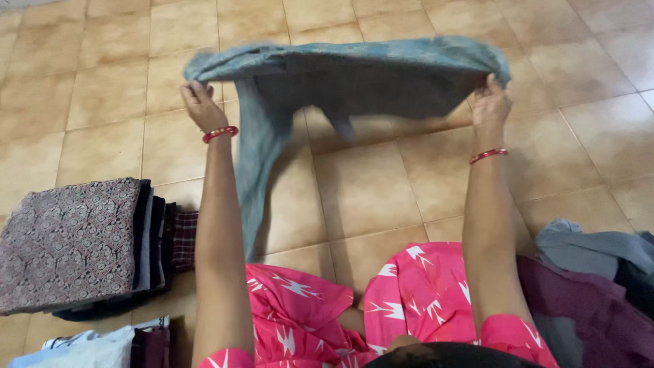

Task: The person lays a long-sleeved shirt flat on the floor, buttons the front, and then folds the sleeves and body into a compact rectangle.

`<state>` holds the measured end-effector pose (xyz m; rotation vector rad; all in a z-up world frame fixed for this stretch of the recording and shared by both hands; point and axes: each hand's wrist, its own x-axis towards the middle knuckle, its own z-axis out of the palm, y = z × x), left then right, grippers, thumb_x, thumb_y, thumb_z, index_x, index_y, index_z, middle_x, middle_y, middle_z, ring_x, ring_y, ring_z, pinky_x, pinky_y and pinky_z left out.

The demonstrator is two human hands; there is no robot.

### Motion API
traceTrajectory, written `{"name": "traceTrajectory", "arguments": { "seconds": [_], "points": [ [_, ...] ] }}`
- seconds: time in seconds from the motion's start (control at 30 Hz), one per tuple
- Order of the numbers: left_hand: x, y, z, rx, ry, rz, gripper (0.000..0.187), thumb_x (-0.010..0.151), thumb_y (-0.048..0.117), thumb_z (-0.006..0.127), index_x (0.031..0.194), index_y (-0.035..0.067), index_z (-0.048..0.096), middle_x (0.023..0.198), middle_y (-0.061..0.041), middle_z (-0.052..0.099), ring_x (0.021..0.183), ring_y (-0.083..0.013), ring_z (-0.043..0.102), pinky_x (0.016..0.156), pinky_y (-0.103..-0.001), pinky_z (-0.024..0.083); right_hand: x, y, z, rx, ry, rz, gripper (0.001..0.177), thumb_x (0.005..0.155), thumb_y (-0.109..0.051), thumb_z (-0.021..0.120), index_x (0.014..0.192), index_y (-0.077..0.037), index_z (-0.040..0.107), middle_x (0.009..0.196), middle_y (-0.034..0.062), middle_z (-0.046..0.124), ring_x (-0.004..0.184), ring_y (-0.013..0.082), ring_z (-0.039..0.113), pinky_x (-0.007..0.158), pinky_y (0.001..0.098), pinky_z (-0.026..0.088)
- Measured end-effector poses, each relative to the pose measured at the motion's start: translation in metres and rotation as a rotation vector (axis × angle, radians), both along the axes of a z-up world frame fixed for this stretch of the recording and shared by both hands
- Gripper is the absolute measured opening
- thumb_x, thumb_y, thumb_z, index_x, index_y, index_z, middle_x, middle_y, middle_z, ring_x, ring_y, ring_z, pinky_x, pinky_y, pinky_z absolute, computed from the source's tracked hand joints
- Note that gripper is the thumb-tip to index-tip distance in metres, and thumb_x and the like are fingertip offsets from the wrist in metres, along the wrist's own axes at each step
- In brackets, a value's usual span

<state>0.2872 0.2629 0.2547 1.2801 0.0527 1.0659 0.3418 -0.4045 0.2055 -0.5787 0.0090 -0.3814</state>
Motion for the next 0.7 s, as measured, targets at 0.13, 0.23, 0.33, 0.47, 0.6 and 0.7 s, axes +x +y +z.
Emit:
{"name": "traceTrajectory", "arguments": {
  "seconds": [0.13, 0.23, 0.33, 0.47, 0.6, 0.7],
  "points": [
    [-0.057, 0.010, 0.011, 0.062, -0.049, -0.061, 0.020, 0.111, 0.019, 0.049, 0.108, 0.002, 0.058, 0.099, -0.003, 0.064, 0.092, -0.0121, 0.065, 0.087, -0.032, 0.058, -0.026, -0.024, 0.010, -0.123, -0.060, -0.062, 0.038, 0.089, 0.008, 0.055, 0.123, -0.009, 0.056, 0.111, 0.0135, 0.068, 0.101, 0.0279, 0.068, 0.095, 0.0467, 0.057],
    [-0.114, 0.016, -0.036, 0.203, 0.175, 0.005, 0.017, 0.109, 0.017, 0.053, 0.103, 0.003, 0.059, 0.094, -0.001, 0.064, 0.088, -0.0109, 0.061, 0.083, -0.029, 0.054, -0.061, -0.025, -0.011, 0.053, 0.194, -0.022, 0.035, 0.099, -0.026, 0.043, 0.117, -0.004, 0.062, 0.109, 0.0154, 0.070, 0.091, 0.0267, 0.069, 0.083, 0.0425, 0.058],
    [-0.174, 0.022, -0.105, 0.501, 0.660, 0.072, 0.034, 0.113, 0.031, 0.056, 0.096, 0.002, 0.065, 0.077, -0.011, 0.062, 0.069, -0.0198, 0.053, 0.063, -0.037, 0.044, -0.110, -0.011, -0.047, -0.359, 0.152, -0.120, 0.024, 0.100, -0.016, 0.053, 0.121, -0.006, 0.061, 0.113, 0.0132, 0.066, 0.097, 0.0269, 0.066, 0.088, 0.0437, 0.054],
    [-0.233, 0.019, -0.178, 0.776, 1.087, 0.006, 0.041, 0.090, 0.023, 0.066, 0.128, 0.010, 0.059, 0.119, -0.015, 0.071, 0.103, -0.0363, 0.069, 0.085, -0.046, 0.055, -0.185, 0.004, -0.090, -1.132, 0.713, -0.334, 0.032, 0.096, -0.018, 0.056, 0.126, -0.009, 0.060, 0.121, 0.0138, 0.064, 0.109, 0.0298, 0.061, 0.096, 0.0481, 0.048],
    [-0.242, 0.009, -0.198, 0.894, 1.274, -0.089, 0.048, 0.090, 0.025, 0.072, 0.136, 0.018, 0.061, 0.130, -0.020, 0.066, 0.116, -0.0384, 0.065, 0.100, -0.047, 0.052, -0.221, 0.026, -0.116, -1.671, 0.991, -0.372, 0.041, 0.092, -0.021, 0.060, 0.131, -0.011, 0.060, 0.129, 0.0143, 0.062, 0.120, 0.0327, 0.055, 0.104, 0.0525, 0.042],
    [-0.233, 0.001, -0.201, 1.020, 1.222, -0.111, 0.052, 0.085, 0.027, 0.076, 0.135, 0.024, 0.063, 0.131, -0.014, 0.069, 0.120, -0.0369, 0.065, 0.100, -0.048, 0.053, -0.225, 0.040, -0.128, -1.889, 0.904, -0.380, 0.048, 0.088, -0.023, 0.063, 0.135, -0.013, 0.059, 0.135, 0.0147, 0.060, 0.129, 0.0349, 0.052, 0.110, 0.0558, 0.038]
  ]
}}
